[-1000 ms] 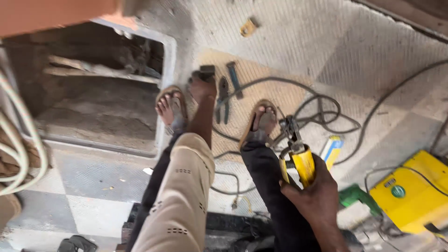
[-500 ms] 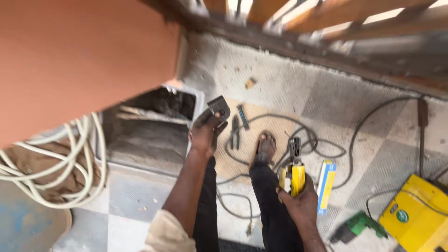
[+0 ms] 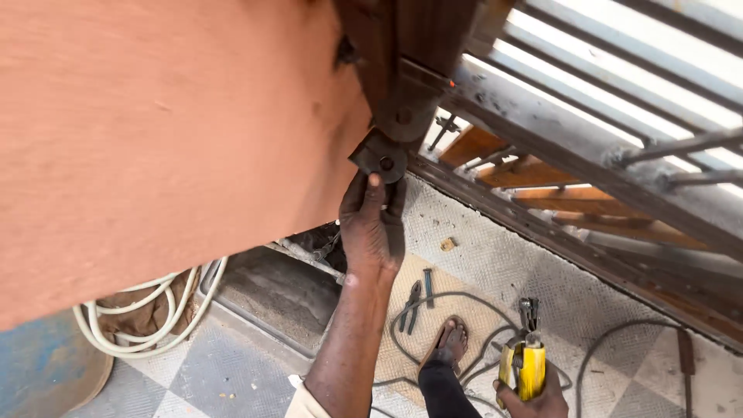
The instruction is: The person fits a metal hinge plate against the frame of a metal security gate, marks the mounting holes with a marker, and sands the surface with an abrasive pad. They then hold the plate in place and weld it to the frame using an arc welding electrode holder, producing sparks.
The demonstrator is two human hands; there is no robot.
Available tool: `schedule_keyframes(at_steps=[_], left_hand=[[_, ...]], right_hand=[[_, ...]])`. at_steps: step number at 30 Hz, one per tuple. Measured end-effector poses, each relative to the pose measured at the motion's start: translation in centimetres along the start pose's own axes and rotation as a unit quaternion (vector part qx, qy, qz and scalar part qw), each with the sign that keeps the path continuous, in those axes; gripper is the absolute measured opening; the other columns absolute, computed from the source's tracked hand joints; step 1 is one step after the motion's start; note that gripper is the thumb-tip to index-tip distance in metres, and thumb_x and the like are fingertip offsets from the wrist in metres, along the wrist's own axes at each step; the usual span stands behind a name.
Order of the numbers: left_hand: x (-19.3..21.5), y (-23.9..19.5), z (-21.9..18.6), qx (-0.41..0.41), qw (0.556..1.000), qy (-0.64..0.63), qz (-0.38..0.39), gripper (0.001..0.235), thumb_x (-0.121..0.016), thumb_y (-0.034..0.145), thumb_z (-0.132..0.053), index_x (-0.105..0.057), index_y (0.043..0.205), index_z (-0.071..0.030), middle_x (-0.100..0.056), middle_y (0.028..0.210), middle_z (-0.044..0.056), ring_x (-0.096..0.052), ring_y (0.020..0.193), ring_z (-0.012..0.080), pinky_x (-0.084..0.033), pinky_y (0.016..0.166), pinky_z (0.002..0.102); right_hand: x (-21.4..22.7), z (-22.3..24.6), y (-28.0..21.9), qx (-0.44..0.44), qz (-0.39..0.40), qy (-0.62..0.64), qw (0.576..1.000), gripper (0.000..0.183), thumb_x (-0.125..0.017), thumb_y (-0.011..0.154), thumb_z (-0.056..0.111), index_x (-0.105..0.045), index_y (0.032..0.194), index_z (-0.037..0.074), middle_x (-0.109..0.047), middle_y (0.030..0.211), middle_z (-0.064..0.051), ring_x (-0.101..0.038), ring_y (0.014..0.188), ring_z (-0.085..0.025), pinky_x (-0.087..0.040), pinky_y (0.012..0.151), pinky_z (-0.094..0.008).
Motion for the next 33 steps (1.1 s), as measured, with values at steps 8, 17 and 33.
schedule_keyframes(at_steps=[8,17,33], left_hand=[[-5.0,1.0,0.0,0.019,0.995,-0.084,0.047,0.042,-0.078,0.091,-0.016,-0.065,0.131,-0.010,-0.067,0.133,0.003,-0.064,0.122,0.0184,-0.055,0.107,0.037],[-5.0,1.6,0.2,0.063,0.986,-0.135,0.070,0.041,-0.080,0.091,-0.018,-0.067,0.128,-0.009,-0.067,0.133,0.003,-0.064,0.124,0.0188,-0.055,0.110,0.038],[-4.2,2.3,0.4,0.077,0.983,-0.133,0.104,0.036,-0.083,0.091,-0.017,-0.070,0.122,-0.004,-0.070,0.127,0.007,-0.067,0.120,0.0197,-0.057,0.108,0.036]], right_hand=[[-2.8,-2.0,1.8,0.018,0.014,0.043,0.999,0.088,-0.087,0.063,-0.002,-0.048,0.142,-0.004,-0.072,0.118,-0.024,-0.075,0.103,-0.032,-0.059,0.092,-0.047],[-0.6,2.2,1.8,-0.037,0.048,0.031,0.998,0.093,-0.084,0.068,0.000,-0.036,0.147,-0.009,-0.069,0.121,-0.029,-0.074,0.114,-0.039,-0.057,0.103,-0.051],[-1.2,3.1,1.9,-0.085,0.104,-0.031,0.990,0.103,-0.089,0.074,0.008,-0.022,0.151,-0.008,-0.067,0.118,-0.031,-0.077,0.106,-0.038,-0.060,0.098,-0.048]])
Point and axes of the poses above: each hand's wrist, its own y-axis towards the middle knuckle, its own x-axis out of the back of the hand, z = x × y, the point moved 1 cm from there along y, towards the middle knuckle
